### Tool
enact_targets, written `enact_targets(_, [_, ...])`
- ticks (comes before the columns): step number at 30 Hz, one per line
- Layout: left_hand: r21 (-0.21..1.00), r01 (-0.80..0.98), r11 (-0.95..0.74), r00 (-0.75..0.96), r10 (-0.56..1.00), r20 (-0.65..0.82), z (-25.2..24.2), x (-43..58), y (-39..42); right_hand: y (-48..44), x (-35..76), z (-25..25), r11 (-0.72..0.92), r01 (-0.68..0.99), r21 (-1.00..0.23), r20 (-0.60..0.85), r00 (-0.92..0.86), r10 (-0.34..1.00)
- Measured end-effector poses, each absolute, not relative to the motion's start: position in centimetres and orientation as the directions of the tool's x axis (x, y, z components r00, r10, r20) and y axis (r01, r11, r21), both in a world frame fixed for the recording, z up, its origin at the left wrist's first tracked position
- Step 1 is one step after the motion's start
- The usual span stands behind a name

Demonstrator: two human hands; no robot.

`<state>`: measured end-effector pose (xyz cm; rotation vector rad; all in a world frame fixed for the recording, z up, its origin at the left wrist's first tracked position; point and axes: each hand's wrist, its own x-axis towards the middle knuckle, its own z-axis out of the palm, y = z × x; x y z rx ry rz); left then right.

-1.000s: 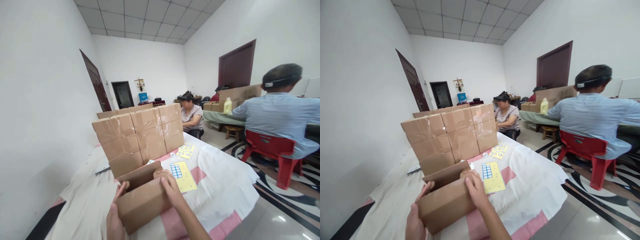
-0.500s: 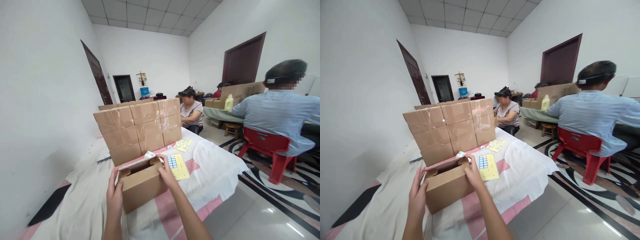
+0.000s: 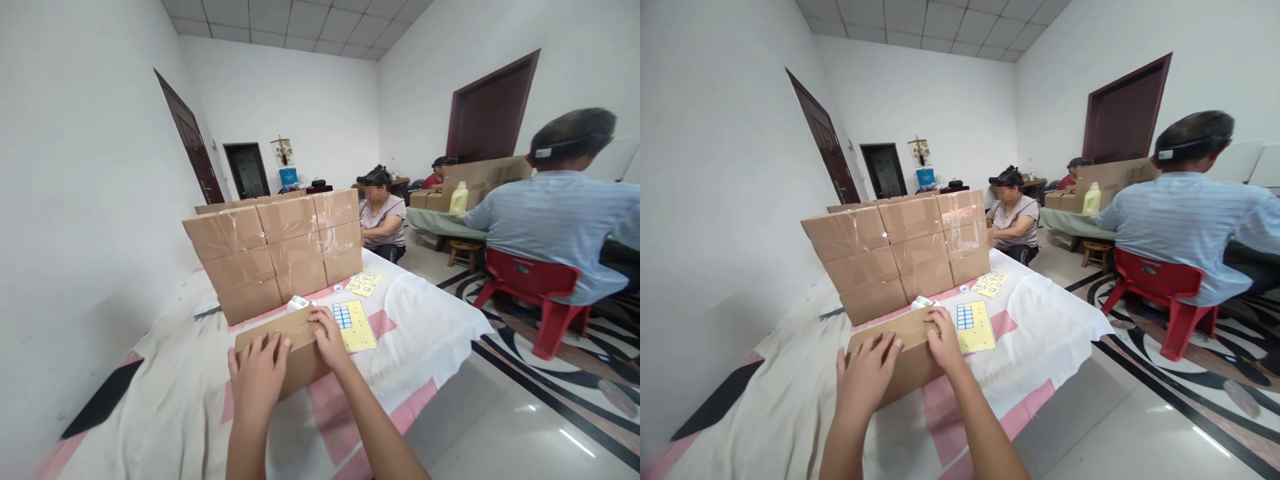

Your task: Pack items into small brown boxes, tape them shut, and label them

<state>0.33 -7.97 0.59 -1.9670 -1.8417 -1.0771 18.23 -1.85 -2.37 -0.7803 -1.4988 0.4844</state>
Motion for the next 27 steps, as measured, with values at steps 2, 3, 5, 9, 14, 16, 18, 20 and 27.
enact_targets(2, [0.228,0.965,-0.129,-0.040,0.788,0.614,0.8,1.1,-8.2,-1.9,18.3,-2.1,0.689,0.200,-0.697,0.707,0.032,0.706])
enact_targets(3, [0.191,0.976,-0.100,-0.030,0.814,0.580,1.0,1.3,-8.4,-1.9,18.3,-2.0,0.695,0.204,-0.689,0.714,0.027,0.700])
enact_targets(5, [0.112,0.993,-0.042,-0.020,0.864,0.503,1.7,1.7,-9.0,-1.9,18.4,-1.9,0.704,0.206,-0.679,0.723,0.023,0.691])
enact_targets(9, [-0.016,0.999,0.043,-0.032,0.904,0.427,3.1,2.7,-9.7,-1.6,18.4,-2.2,0.703,0.200,-0.682,0.722,0.027,0.692])
enact_targets(14, [-0.007,0.996,0.094,-0.082,0.898,0.432,3.4,3.2,-9.7,-1.3,18.1,-3.0,0.696,0.164,-0.699,0.711,0.058,0.700])
enact_targets(16, [0.074,0.991,0.112,-0.132,0.903,0.409,3.6,2.9,-9.5,-1.7,18.1,-3.3,0.688,0.120,-0.716,0.696,0.054,0.716])
enact_targets(18, [0.173,0.978,0.119,-0.175,0.918,0.357,4.0,2.5,-9.3,-2.2,18.7,-3.6,0.658,0.069,-0.750,0.659,0.000,0.752])
enact_targets(20, [0.229,0.966,0.120,-0.191,0.928,0.319,4.3,2.0,-9.1,-2.7,20.3,-3.9,0.591,0.062,-0.804,0.589,-0.055,0.806])
enact_targets(27, [0.253,0.941,0.225,-0.294,0.914,0.280,4.5,0.0,-8.3,-1.3,31.7,-5.9,0.275,0.210,-0.938,0.332,0.326,0.885])
